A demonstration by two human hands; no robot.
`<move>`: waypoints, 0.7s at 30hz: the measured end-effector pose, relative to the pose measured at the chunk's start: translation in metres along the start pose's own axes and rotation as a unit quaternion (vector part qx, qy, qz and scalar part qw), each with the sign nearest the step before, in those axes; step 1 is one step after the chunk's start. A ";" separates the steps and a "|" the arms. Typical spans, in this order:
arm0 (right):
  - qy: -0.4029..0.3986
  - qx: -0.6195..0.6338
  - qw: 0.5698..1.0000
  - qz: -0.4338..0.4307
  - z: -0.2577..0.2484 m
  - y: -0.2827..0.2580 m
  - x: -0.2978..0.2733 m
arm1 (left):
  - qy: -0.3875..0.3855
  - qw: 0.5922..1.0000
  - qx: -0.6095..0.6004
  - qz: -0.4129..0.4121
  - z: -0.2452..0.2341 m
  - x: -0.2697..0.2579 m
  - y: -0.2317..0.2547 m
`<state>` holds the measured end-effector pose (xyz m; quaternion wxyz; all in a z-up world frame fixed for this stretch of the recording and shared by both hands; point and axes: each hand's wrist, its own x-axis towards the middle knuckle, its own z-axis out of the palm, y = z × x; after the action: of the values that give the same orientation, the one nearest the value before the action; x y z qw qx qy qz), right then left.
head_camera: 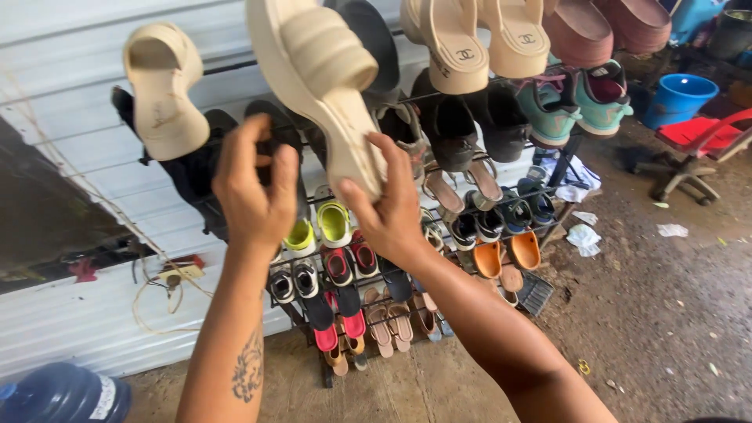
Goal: The person is organizing a variety of footwear, including shoes, sandals, and flip-flops, on a multi-tiered shoe rack.
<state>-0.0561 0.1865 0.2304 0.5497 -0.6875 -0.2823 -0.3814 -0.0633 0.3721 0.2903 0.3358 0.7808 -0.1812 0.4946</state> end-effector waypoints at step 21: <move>-0.096 -0.218 0.945 -0.225 0.064 0.032 0.108 | 0.076 0.990 -0.038 -0.113 -0.027 0.049 -0.064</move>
<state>0.0428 0.2381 0.2970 0.2564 -0.7426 -0.3908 -0.4797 -0.0197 0.4390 0.3192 0.4319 0.7430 -0.0849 0.5042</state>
